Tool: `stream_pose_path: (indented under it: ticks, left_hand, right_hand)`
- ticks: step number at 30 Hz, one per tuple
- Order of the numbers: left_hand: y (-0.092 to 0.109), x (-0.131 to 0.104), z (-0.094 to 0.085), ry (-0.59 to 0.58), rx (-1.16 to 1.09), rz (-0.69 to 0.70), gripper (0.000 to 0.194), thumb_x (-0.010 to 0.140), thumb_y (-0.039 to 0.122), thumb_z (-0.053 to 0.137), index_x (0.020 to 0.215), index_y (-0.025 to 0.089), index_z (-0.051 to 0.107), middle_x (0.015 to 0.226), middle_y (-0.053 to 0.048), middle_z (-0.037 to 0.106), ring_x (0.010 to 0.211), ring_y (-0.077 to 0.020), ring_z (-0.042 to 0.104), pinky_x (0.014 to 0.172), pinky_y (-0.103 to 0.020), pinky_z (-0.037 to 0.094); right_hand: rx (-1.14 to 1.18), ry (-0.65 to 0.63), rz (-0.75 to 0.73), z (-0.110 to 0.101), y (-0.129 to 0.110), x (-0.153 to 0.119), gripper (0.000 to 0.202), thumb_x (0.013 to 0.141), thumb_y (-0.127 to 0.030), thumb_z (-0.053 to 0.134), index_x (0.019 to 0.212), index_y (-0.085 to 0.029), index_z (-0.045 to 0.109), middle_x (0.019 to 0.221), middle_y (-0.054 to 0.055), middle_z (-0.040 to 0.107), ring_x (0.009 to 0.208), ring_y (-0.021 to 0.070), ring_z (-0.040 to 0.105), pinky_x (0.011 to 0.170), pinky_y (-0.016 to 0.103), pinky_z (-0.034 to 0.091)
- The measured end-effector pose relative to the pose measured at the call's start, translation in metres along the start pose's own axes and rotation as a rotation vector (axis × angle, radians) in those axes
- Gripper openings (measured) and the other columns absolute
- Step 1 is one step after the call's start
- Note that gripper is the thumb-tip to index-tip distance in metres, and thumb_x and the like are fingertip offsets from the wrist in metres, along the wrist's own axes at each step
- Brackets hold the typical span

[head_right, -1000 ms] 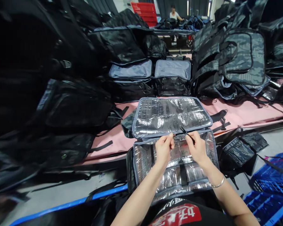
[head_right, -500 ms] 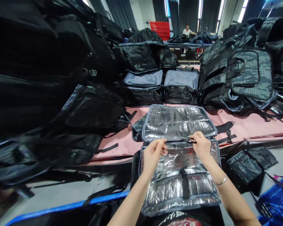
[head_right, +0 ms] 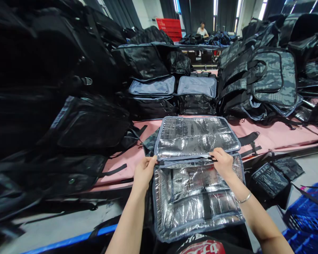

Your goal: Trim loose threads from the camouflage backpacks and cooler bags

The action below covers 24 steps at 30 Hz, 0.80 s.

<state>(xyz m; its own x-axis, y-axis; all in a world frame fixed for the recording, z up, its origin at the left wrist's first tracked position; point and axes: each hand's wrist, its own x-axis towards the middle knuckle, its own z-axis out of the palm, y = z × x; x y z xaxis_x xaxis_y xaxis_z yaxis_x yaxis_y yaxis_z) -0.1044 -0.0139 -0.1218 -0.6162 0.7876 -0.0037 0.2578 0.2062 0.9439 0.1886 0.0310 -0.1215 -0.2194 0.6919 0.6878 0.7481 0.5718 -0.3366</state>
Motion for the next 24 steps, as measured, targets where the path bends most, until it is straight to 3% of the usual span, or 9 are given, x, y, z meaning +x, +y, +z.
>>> stream_pose_path:
  ticks: [9,14,21,24]
  left_hand:
    - [-0.008,-0.002,0.002,0.019,0.025,-0.016,0.03,0.066,0.048,0.056,0.069,0.018,0.055,0.066,-0.002,0.06,0.068,-0.0197,0.055,0.067,-0.031,0.04]
    - [-0.009,-0.006,0.007,0.045,0.034,-0.02,0.028,0.069,0.046,0.052,0.07,0.019,0.053,0.068,-0.002,0.06,0.07,-0.0193,0.056,0.068,-0.031,0.042]
    - [0.012,-0.038,0.019,0.003,0.058,0.009,0.031,0.074,0.05,0.05,0.069,0.02,0.051,0.066,-0.001,0.061,0.066,-0.0178,0.056,0.068,-0.029,0.042]
    - [0.021,-0.049,0.02,0.013,0.115,0.032,0.029,0.076,0.048,0.049,0.069,0.02,0.053,0.07,-0.001,0.063,0.068,-0.0175,0.057,0.07,-0.029,0.041]
  right_hand:
    - [0.009,-0.014,0.038,0.002,0.003,-0.003,0.034,0.069,0.002,0.044,0.077,-0.021,0.068,0.084,0.0,0.065,0.066,0.0082,0.059,0.056,0.017,0.039]
    - [0.002,-0.11,0.078,-0.002,0.003,0.004,0.028,0.073,-0.003,0.048,0.083,-0.022,0.067,0.089,0.0,0.064,0.071,0.0088,0.059,0.054,0.017,0.037]
    - [0.117,-0.314,-0.026,0.017,-0.038,0.024,0.032,0.077,-0.004,0.048,0.091,-0.025,0.068,0.094,-0.002,0.066,0.078,0.0084,0.06,0.06,0.017,0.038]
    - [0.116,-0.423,0.02,0.025,-0.052,0.036,0.03,0.077,-0.004,0.048,0.09,-0.024,0.067,0.092,-0.001,0.067,0.08,0.0106,0.06,0.061,0.019,0.037]
